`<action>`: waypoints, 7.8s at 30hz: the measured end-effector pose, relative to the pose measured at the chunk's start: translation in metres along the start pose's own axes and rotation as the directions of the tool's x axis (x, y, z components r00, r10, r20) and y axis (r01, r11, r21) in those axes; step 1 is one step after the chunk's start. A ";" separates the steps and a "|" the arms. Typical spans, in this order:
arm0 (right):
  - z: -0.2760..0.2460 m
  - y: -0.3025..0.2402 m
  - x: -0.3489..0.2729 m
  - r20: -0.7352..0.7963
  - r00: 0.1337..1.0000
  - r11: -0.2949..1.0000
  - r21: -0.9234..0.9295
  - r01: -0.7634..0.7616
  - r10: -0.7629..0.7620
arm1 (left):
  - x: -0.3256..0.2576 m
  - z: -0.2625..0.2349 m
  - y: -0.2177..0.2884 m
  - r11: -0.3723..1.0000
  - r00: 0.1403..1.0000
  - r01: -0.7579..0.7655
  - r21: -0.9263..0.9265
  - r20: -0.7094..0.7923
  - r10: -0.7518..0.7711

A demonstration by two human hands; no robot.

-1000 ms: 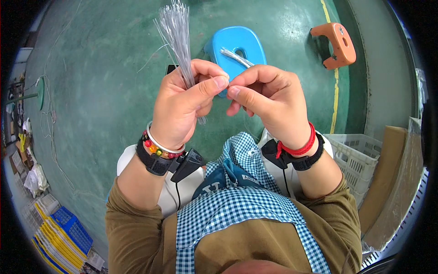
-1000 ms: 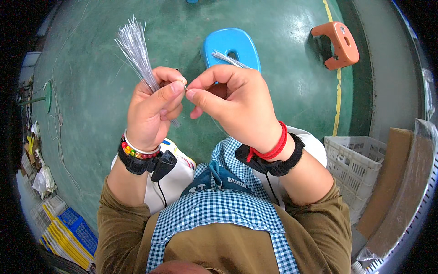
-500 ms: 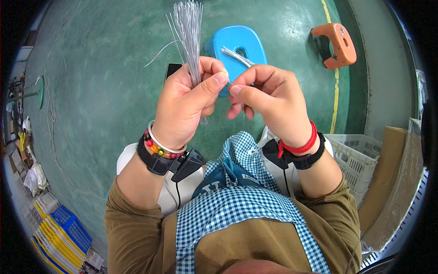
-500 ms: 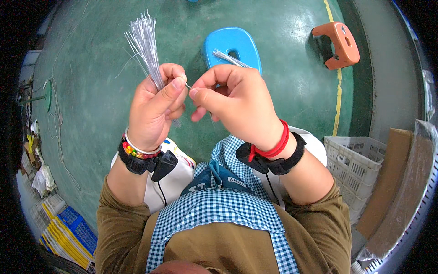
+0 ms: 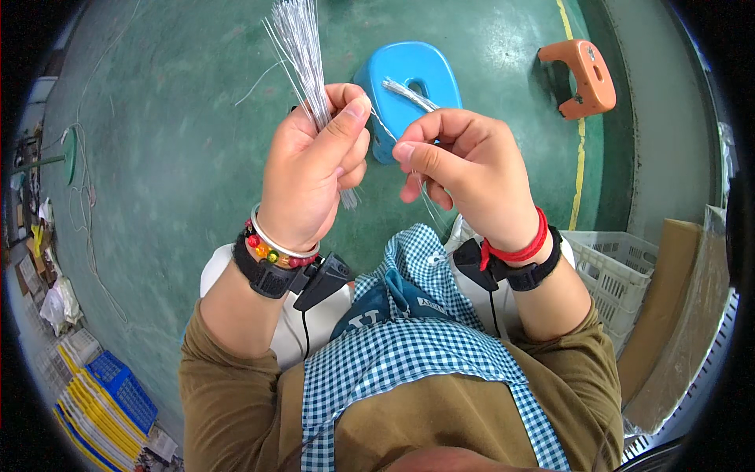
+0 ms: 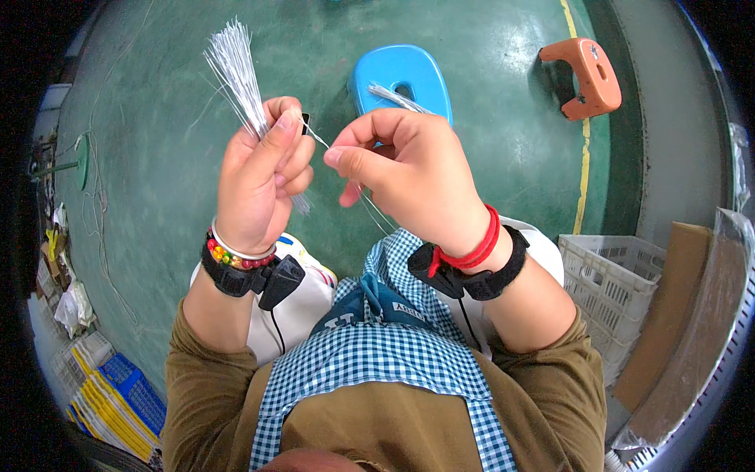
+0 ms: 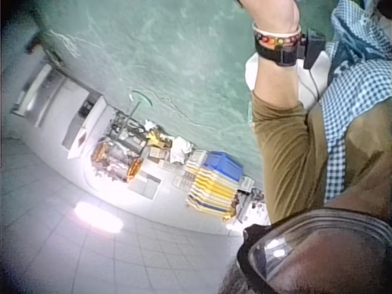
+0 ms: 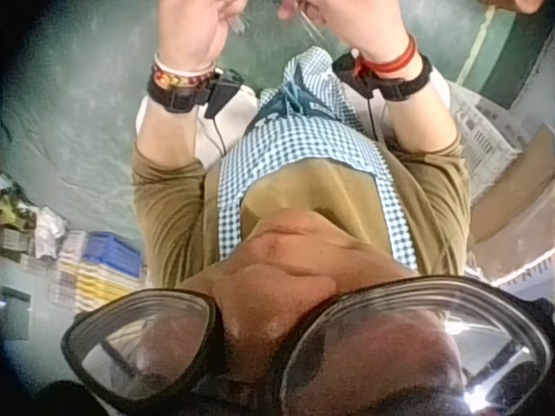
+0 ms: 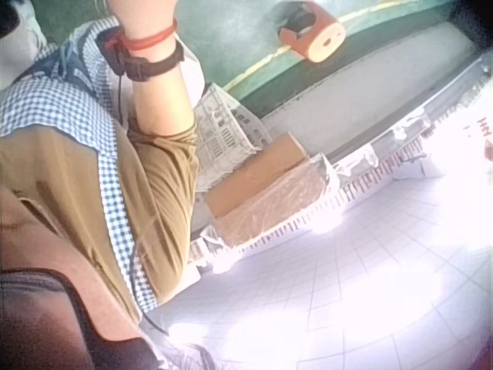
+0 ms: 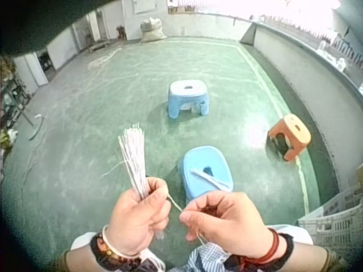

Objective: The recorder is grouping thin plastic fibers and threading them through small metal ring components.

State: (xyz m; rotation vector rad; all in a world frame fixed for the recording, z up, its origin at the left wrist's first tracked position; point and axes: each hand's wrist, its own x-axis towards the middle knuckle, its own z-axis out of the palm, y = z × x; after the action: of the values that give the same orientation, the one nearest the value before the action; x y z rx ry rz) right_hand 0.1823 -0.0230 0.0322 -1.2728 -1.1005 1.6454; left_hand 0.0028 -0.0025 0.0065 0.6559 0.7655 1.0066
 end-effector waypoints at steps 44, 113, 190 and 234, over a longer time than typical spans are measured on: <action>-0.012 0.014 0.004 0.571 0.820 0.733 0.538 -0.416 0.047 | -0.009 0.002 0.002 0.997 0.976 0.073 0.034 0.201 -0.078; -0.003 0.010 0.001 -0.068 0.976 0.973 0.081 0.214 -0.209 | -0.010 0.002 -0.001 0.926 0.995 0.002 0.376 0.088 -0.038; -0.011 0.011 0.004 0.091 0.981 0.979 0.126 0.159 -0.171 | -0.008 -0.003 0.003 0.974 0.973 0.048 0.221 0.212 -0.097; -0.008 0.015 0.003 -0.015 0.983 0.967 0.176 0.184 -0.184 | -0.010 0.001 0.000 0.947 0.981 0.066 0.313 0.152 -0.118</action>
State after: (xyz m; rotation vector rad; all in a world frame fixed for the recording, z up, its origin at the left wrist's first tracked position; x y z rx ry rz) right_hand 0.1886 -0.0235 0.0157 -1.0241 -1.0165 1.5665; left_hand 0.0006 -0.0115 0.0096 0.9535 0.8025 0.7402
